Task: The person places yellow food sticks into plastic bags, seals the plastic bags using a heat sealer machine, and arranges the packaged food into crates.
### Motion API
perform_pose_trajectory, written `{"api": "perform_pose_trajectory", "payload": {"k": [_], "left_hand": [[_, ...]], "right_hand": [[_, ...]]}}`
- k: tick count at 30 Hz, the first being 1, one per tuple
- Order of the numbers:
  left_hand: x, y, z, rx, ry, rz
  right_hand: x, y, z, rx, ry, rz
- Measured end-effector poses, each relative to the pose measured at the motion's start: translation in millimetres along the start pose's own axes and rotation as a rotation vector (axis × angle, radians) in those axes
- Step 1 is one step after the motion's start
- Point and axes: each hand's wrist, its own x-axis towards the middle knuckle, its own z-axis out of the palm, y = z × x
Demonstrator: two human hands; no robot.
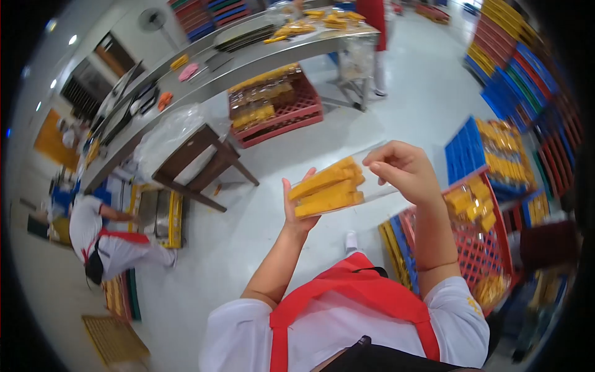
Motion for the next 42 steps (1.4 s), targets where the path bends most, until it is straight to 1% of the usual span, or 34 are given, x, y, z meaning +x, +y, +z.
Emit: {"api": "perform_pose_trajectory", "payload": {"k": [2,3,4,6,7,8,10,12,13,15,16,18,19,20,21,23,25,26,27,28,29,30,31,32,33,34,36,38,40,41,42], "left_hand": [[25.9,12.1,-15.8,-0.007,0.018,-0.001],[32.3,18.0,-25.2,-0.013,0.057,0.061],[45.0,28.4,-32.2,-0.008,0.107,0.104],[62.7,51.1,-38.7,0.016,0.172,0.181],[69.3,60.5,-41.5,0.074,0.332,0.274],[74.5,68.6,-44.9,0.125,0.492,0.361],[80.6,86.7,-56.2,0.174,0.506,0.428],[88.2,103.4,-65.0,0.305,0.428,0.498],[94.9,110.7,-67.6,0.298,0.438,0.512],[106.4,132.5,-65.1,0.274,0.43,0.457],[113.5,146.2,-66.6,0.272,0.449,0.489],[129.8,170.6,-73.8,0.109,0.321,0.302],[141.8,184.3,-80.7,0.102,0.319,0.325],[158.5,202.1,-86.4,0.065,0.278,0.289],[171.3,210.8,-92.0,0.01,0.245,0.251],[201.2,230.5,-101.2,-0.046,0.214,0.268],[235.7,257.8,-110.8,-0.085,0.189,0.282],[250.8,264.0,-117.8,-0.08,0.319,0.304],[260.0,268.3,-123.0,-0.08,0.457,0.319],[267.4,271.0,-127.6,-0.105,0.482,0.33],[273.5,276.0,-129.5,-0.021,0.594,0.393],[278.2,282.1,-132.5,0.073,0.701,0.452],[278.8,287.1,-135.9,0.068,0.712,0.455],[276.0,291.8,-138.4,0.184,0.692,0.539],[274.3,295.2,-139.8,0.303,0.666,0.612],[274.0,299.0,-138.4,0.311,0.662,0.592],[276.2,311.0,-131.1,0.186,0.552,0.6],[280.9,318.2,-132.5,0.179,0.508,0.549],[303.7,321.7,-131.3,0.166,0.462,0.5],[320.6,322.4,-126.1,0.167,0.423,0.492],[338.7,324.2,-122.5,0.167,0.383,0.487]], "right_hand": [[38.1,16.2,-7.1,0.125,-0.092,-0.097],[58.2,19.4,-11.9,0.183,-0.2,-0.073],[82.3,23.5,-12.8,0.203,-0.26,-0.079],[125.1,31.5,-9.1,0.216,-0.326,-0.057],[149.2,36.4,-5.3,0.234,-0.359,-0.074],[170.5,42.5,-1.6,0.186,-0.397,-0.112],[207.8,52.1,6.5,0.143,-0.453,-0.139],[241.5,59.6,15.6,0.193,-0.502,-0.079],[257.3,64.3,15.8,0.194,-0.52,-0.076],[289.7,75.7,23.5,0.212,-0.564,-0.044],[308.4,83.2,28.6,0.222,-0.599,-0.048],[339.1,99.5,35.3,0.257,-0.597,-0.027],[355.1,102.3,40.7,0.257,-0.624,-0.042],[374.5,99.6,46.8,0.244,-0.64,-0.058],[388.0,97.9,50.9,0.259,-0.667,-0.03],[413.3,97.4,53.8,0.258,-0.718,0.005],[442.5,100.4,53.5,0.215,-0.728,-0.119],[455.3,102.8,54.3,0.213,-0.748,-0.101],[465.5,106.1,56.3,0.241,-0.699,-0.084],[474.1,109.9,56.5,0.27,-0.653,-0.066],[483.3,111.2,56.3,0.227,-0.617,-0.039],[494.7,117.5,60.0,0.233,-0.635,-0.025],[507.2,123.9,62.8,0.214,-0.593,-0.011],[519.0,129.7,64.4,0.193,-0.542,0.002],[530.7,132.1,71.9,0.223,-0.557,0.002],[539.5,137.1,75.6,0.226,-0.536,0.007],[560.4,145.0,79.7,0.315,-0.622,0.052],[580.0,145.1,78.9,0.379,-0.623,0.078],[602.7,148.4,69.2,0.405,-0.746,0.082],[613.6,150.2,62.0,0.408,-0.732,0.073],[625.9,152.4,55.1,0.455,-0.793,0.09]]}}
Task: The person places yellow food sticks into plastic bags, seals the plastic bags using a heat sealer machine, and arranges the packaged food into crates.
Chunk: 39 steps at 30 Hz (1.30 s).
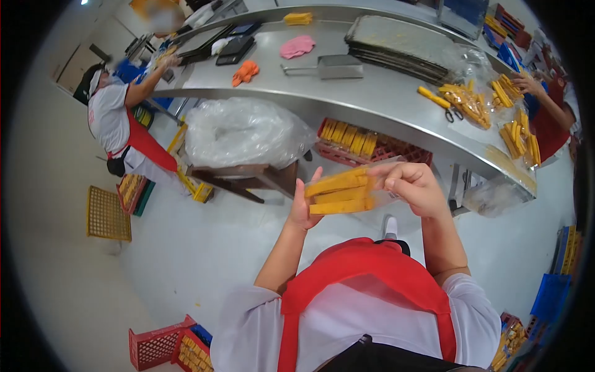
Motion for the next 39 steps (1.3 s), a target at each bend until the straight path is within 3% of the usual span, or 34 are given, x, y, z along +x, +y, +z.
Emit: {"api": "perform_pose_trajectory", "payload": {"k": [4,6,8,12,15,17,18,20,23,25,26,28,30,33,37,39], "left_hand": [[52.4,-31.6,36.8,-0.037,-0.132,-0.011],[76.9,-40.2,57.0,0.039,-0.303,-0.037],[103.1,-44.0,83.7,0.059,-0.25,-0.053],[154.8,-61.2,109.7,0.063,-0.189,-0.055],[175.1,-68.5,117.7,0.033,-0.173,-0.07],[185.2,-75.9,121.2,0.04,-0.194,-0.111],[187.3,-77.1,121.8,0.023,-0.189,-0.066],[186.4,-76.2,114.4,-0.016,-0.11,-0.048],[175.8,-65.8,102.0,-0.028,-0.088,0.071],[171.4,-54.7,81.0,-0.036,0.054,0.215],[170.6,-49.7,69.5,0.052,0.088,0.286],[160.3,-34.3,40.8,-0.098,-0.048,0.194],[162.4,-31.9,52.3,-0.073,-0.037,0.223],[171.4,-29.5,52.5,-0.021,-0.08,0.248],[176.6,-31.3,63.1,-0.026,-0.182,0.161],[176.6,-36.6,79.6,0.002,-0.096,0.201]], "right_hand": [[4.5,-27.0,-72.9,0.008,-0.041,0.018],[3.1,-39.2,-106.2,0.009,-0.022,-0.011],[-5.3,-54.5,-138.3,0.006,0.048,-0.043],[-14.8,-70.4,-186.6,0.034,-0.047,0.089],[-16.4,-75.8,-214.4,-0.077,-0.09,-0.042],[-19.2,-77.4,-238.1,-0.256,-0.087,-0.332],[-24.1,-82.9,-250.1,-0.257,-0.046,-0.317],[-36.8,-97.9,-277.5,-0.125,-0.158,-0.407],[-71.5,-107.7,-342.6,-0.107,-0.462,-0.758],[-99.7,-129.8,-371.7,-0.097,-0.608,-0.924],[-114.4,-143.5,-377.2,-0.101,-0.628,-0.924],[-134.9,-153.9,-378.9,-0.112,-0.636,-0.922],[-147.9,-154.8,-376.8,-0.161,-0.512,-0.968],[-136.9,-148.8,-389.6,-0.158,-0.596,-0.909],[-129.8,-137.1,-387.4,-0.133,-0.538,-0.945],[-131.5,-135.3,-389.0,-0.114,-0.528,-0.963]]}}
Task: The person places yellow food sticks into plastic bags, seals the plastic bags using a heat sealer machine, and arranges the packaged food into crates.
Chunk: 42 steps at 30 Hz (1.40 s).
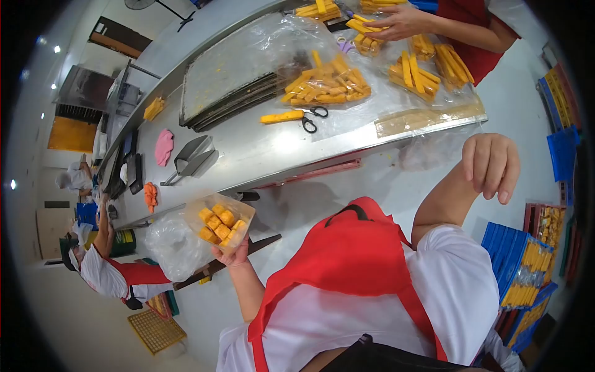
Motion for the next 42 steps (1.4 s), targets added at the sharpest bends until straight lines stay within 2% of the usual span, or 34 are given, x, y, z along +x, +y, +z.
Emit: {"api": "perform_pose_trajectory", "payload": {"k": [1,2,3,4,7,8,16,18,21,24,29,37,39,40,42], "left_hand": [[-0.3,-3.0,7.7,0.033,0.085,0.04],[-1.0,-3.2,12.4,-0.003,-0.041,-0.007],[-0.1,-10.1,2.6,-0.041,0.014,-0.04],[-14.5,0.8,-9.7,-0.057,0.092,0.053],[-24.2,6.7,-13.0,-0.128,0.127,0.059],[-20.8,5.6,13.4,-0.098,0.098,0.075],[-62.5,12.4,-15.2,-0.141,0.089,0.162],[-78.1,18.7,-11.7,-0.125,0.173,0.205],[-104.6,33.3,-15.3,-0.08,0.146,0.268],[-142.1,47.6,-28.0,-0.061,0.145,0.353],[-233.2,67.8,-73.3,-0.164,0.186,0.534],[-343.6,92.7,-125.4,-0.23,0.351,0.709],[-363.8,100.9,-133.3,-0.277,0.282,0.75],[-374.0,104.0,-135.8,-0.289,0.299,0.765],[-397.9,105.3,-136.9,-0.299,0.52,0.794]], "right_hand": [[-0.6,-2.6,-1.4,0.007,-0.011,-0.002],[-0.5,-5.6,-4.8,0.009,-0.058,0.04],[0.3,-5.3,-10.4,0.026,-0.121,0.067],[0.9,13.1,-22.1,0.093,-0.142,0.021],[-19.9,10.4,-12.5,0.089,0.045,0.038],[-17.9,16.9,-7.1,0.066,0.151,0.047],[19.9,63.7,1.9,0.121,0.23,0.05],[29.0,79.5,7.7,0.152,0.246,0.045],[41.8,103.0,11.3,0.248,0.131,0.077],[62.5,136.4,33.1,0.338,0.112,0.049],[121.9,195.5,98.4,0.469,0.077,0.088],[193.0,256.6,198.0,0.625,-0.202,0.111],[210.1,268.7,219.7,0.624,-0.262,0.142],[217.9,275.2,229.5,0.659,-0.325,0.123],[229.7,285.4,249.6,0.723,-0.392,0.131]]}}
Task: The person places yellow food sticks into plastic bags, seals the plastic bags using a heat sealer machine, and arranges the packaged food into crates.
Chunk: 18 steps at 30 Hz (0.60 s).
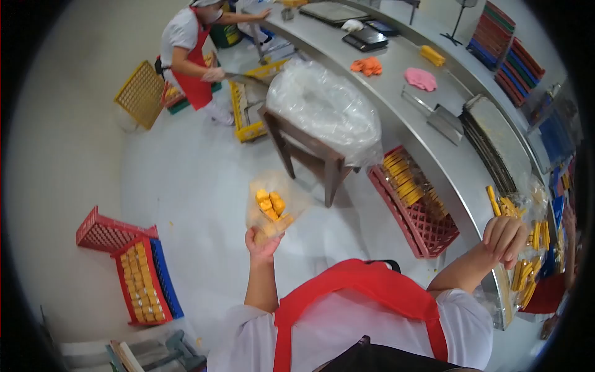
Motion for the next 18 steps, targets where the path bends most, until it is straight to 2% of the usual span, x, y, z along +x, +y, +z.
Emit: {"api": "perform_pose_trajectory", "payload": {"k": [1,3,4,6,9,11,18], "left_hand": [[-3.5,9.5,-1.9,-0.007,0.026,0.012],[-8.4,27.4,-4.9,0.144,-0.112,0.077],[-14.4,35.6,-13.3,0.14,-0.104,0.085],[-20.8,50.9,-31.7,0.041,0.002,0.167],[-34.1,72.4,-51.3,0.065,0.016,0.193],[-43.0,79.8,-54.2,-0.018,0.11,0.274],[-53.5,102.5,-62.3,-0.129,-0.022,0.396]], "right_hand": [[7.9,8.2,1.0,0.0,-0.032,0.0],[24.9,25.2,3.6,0.011,-0.071,0.001],[33.6,33.2,4.2,0.037,-0.111,0.014],[50.1,46.0,5.6,0.042,-0.154,0.025],[74.7,69.7,13.9,0.031,-0.168,0.015],[89.7,85.5,15.2,0.067,-0.186,0.003],[125.1,139.5,4.5,0.134,-0.217,-0.036]]}}
